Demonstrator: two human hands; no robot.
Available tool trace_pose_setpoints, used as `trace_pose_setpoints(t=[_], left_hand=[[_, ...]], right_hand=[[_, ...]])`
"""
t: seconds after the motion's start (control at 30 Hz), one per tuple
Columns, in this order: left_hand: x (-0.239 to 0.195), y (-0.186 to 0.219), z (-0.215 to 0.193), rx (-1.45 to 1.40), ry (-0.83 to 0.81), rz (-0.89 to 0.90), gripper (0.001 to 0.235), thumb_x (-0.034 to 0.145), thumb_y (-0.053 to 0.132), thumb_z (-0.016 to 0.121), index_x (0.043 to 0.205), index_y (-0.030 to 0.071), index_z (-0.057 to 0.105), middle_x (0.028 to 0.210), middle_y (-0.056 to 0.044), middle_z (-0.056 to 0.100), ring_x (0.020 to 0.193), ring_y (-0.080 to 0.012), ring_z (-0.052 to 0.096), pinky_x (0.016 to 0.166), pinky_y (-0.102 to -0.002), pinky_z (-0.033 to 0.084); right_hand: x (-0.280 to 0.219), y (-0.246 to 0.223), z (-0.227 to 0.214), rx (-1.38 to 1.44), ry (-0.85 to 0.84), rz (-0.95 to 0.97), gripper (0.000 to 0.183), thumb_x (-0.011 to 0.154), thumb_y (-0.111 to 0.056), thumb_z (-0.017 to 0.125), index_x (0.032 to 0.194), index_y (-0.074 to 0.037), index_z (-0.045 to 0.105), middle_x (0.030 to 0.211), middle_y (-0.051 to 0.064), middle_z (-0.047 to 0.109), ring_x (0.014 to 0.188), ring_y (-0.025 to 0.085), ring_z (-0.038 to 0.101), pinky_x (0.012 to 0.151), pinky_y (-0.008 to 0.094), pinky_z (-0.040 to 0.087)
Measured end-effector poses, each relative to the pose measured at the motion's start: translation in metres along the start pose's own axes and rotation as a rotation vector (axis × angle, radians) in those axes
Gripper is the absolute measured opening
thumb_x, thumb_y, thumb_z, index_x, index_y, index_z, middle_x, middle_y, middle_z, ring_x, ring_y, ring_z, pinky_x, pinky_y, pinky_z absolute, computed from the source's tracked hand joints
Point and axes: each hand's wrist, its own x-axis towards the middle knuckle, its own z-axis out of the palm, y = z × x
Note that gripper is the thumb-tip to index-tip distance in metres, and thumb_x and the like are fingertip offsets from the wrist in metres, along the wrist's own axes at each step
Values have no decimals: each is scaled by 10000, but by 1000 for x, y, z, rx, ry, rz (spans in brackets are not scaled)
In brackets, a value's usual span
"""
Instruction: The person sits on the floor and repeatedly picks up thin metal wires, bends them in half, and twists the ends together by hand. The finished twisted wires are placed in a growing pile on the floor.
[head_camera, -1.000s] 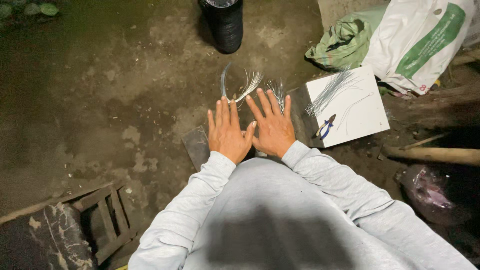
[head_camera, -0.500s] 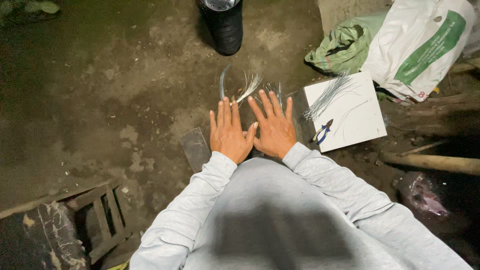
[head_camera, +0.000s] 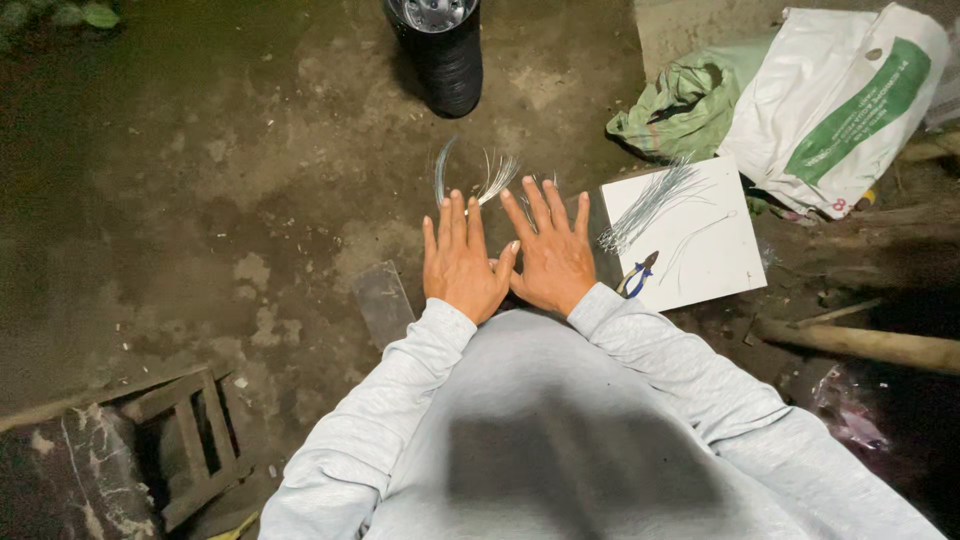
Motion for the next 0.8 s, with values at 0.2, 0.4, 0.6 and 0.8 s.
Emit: trace_pose_setpoints(t=[0.2,0.4,0.6,0.8], left_hand=[[10,15,8,-10,-25,4,837,980,544,546,1520,-74,381,1603,-300,314,1510,-409,277,1222,-573,174],[17,27,13,-1,-23,26,832,968,544,562,1510,-66,397,1598,-296,324,1506,-408,285,1213,-581,195],[25,28,12,-8,-22,57,806,970,523,579,1508,-51,407,1591,-292,340,1503,-406,297,1209,-583,204],[36,22,12,-93,-5,225,723,963,387,606,1520,-34,419,1602,-241,376,1522,-373,316,1249,-556,216]], right_hand=[[-2,20,-3,-1,4,2,782,876,-360,599,1589,-137,368,1637,206,302,1503,422,269,1155,746,102],[-6,32,-5,19,4,32,786,870,-343,612,1587,-131,369,1635,211,304,1503,426,271,1158,735,116],[-2,36,-7,23,6,39,779,875,-324,618,1588,-131,369,1628,220,314,1498,435,278,1157,735,117],[9,41,-5,5,-10,49,807,856,-355,634,1586,-113,387,1604,254,319,1475,456,267,1145,736,108]])
